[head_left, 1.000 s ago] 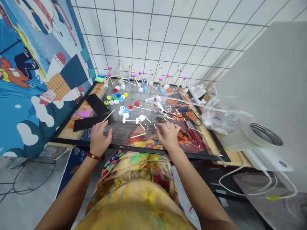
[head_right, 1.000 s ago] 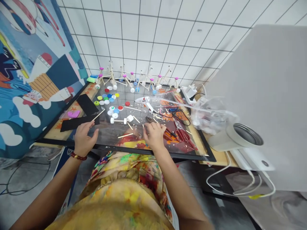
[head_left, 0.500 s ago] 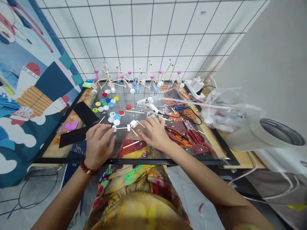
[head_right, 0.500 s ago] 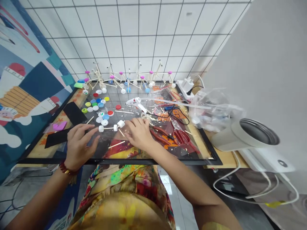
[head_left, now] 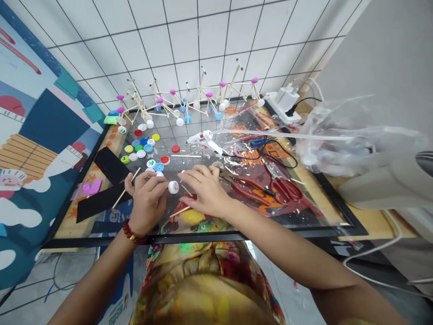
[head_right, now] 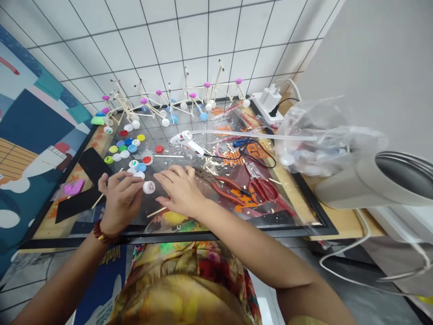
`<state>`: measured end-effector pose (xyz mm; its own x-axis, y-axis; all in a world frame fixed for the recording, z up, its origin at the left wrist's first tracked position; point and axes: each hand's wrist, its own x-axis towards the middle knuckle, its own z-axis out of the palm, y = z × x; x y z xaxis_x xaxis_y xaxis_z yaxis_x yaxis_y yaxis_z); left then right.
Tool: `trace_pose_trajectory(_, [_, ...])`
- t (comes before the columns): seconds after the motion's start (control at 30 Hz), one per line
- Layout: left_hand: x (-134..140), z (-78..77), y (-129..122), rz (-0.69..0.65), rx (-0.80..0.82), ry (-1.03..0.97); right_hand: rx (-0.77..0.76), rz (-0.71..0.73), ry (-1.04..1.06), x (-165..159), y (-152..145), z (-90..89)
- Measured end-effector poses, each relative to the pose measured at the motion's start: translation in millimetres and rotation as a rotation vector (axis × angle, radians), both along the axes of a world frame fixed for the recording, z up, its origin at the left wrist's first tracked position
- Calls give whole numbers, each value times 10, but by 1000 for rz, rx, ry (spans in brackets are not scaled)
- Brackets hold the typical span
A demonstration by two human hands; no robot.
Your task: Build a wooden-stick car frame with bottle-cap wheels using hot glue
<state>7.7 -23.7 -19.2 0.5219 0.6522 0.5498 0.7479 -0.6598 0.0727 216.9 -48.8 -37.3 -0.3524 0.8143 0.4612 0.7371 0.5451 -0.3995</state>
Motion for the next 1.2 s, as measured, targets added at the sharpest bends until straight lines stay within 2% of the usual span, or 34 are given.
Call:
trace_pose_trajectory(0.2, [30, 90, -148, -31, -68, -83, 68, 78, 74, -24, -50, 15])
trace_pose_trajectory(0.57, [72, 66, -182, -122, -65, -94, 118, 145, 174, -9, -32, -44])
trace_pose_trajectory(0.87, [85, 56, -198, -80, -57, -86, 11, 125, 196, -19, -66, -9])
trace_pose_trajectory(1.0, [115, 64, -207, -109, -47, -62, 21, 129, 181, -25, -79, 39])
trace_pose_trajectory(1.1, [71, 101, -225, -106, -81, -84, 6, 130, 247, -8, -84, 53])
trace_pose_trajectory(1.2, [-38, 150, -249, -23, -103, -156, -51, 85, 360, 44, -91, 55])
